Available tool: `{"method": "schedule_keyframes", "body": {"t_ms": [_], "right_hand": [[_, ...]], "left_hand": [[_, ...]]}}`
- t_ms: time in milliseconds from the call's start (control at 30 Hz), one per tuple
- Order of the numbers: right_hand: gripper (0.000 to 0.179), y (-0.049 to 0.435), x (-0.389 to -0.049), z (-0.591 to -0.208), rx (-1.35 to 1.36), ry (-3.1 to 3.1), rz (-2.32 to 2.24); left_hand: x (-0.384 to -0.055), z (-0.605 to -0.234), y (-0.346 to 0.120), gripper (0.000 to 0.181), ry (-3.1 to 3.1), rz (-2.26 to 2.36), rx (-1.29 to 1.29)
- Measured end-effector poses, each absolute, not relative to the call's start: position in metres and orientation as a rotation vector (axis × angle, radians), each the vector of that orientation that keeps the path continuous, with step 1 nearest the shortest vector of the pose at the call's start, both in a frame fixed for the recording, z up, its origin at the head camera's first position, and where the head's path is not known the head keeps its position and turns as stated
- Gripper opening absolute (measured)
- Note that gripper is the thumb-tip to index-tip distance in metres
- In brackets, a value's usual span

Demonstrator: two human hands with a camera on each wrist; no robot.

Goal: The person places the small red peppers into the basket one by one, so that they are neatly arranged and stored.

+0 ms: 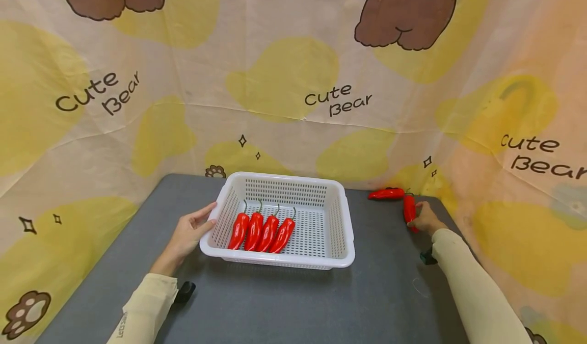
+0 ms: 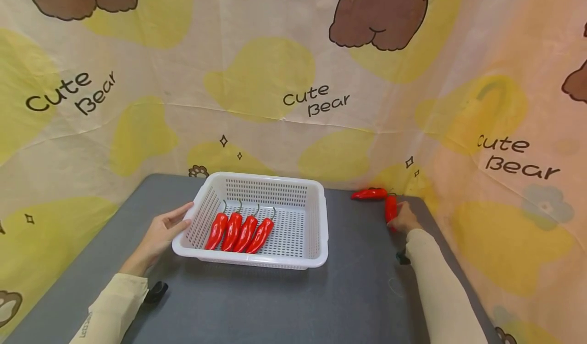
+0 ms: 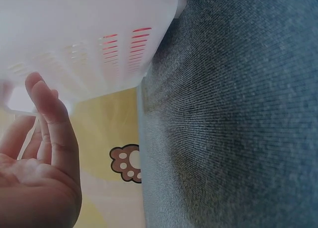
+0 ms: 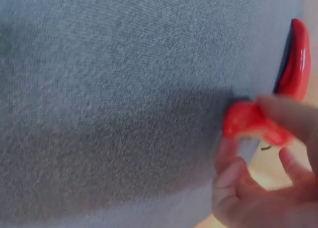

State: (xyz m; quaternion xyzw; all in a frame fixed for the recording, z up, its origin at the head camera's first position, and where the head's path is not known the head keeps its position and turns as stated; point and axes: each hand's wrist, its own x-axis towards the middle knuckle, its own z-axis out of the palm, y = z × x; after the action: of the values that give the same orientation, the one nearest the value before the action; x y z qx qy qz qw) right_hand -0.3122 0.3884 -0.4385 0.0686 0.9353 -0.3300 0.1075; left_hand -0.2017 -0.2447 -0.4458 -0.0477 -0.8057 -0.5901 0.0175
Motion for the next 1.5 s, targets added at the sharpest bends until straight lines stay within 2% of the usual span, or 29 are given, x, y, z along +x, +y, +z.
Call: {"method": "schedule_keyframes", "body": {"t_ms": [100, 200, 333, 500, 600, 967, 1033, 1267, 1500], "right_hand": [[0.096, 0.389, -0.312, -0.437, 0.143, 2.627, -1.026], [0.102, 0.39, -0.311, -0.434, 0.127, 2.597, -1.01], [0.096, 0.39, -0.309, -0.43, 0.083, 2.601, -0.938], [0.073, 0.387, -0.308, -0.434, -0.068, 2.723, -0.659], [0.066, 0.382, -0.309, -0.437, -0.126, 2.773, -0.52], [0.047, 0.372, -0.311, -0.437, -0.097, 2.798, -0.487], [0.049, 0.372, -0.311, -0.437, -0.131, 2.78, -0.527], [0.075, 0.364, -0.307, -0.434, -0.297, 2.659, -0.748], [0.077, 0.36, -0.307, -0.43, -0.319, 2.589, -0.89]], "left_hand": [[-0.202, -0.445, -0.244, 0.061, -2.508, -1.831, -0.139], [-0.202, -0.445, -0.245, 0.061, -2.505, -1.834, -0.137], [-0.202, -0.445, -0.245, 0.061, -2.504, -1.835, -0.141], [-0.201, -0.446, -0.245, 0.061, -2.516, -1.805, -0.138], [-0.2, -0.446, -0.245, 0.06, -2.504, -1.815, -0.141], [-0.2, -0.444, -0.244, 0.06, -2.5, -1.828, -0.146], [-0.2, -0.444, -0.244, 0.06, -2.505, -1.822, -0.138], [-0.2, -0.445, -0.244, 0.06, -2.521, -1.797, -0.115], [-0.201, -0.444, -0.243, 0.06, -2.508, -1.813, -0.129]]}}
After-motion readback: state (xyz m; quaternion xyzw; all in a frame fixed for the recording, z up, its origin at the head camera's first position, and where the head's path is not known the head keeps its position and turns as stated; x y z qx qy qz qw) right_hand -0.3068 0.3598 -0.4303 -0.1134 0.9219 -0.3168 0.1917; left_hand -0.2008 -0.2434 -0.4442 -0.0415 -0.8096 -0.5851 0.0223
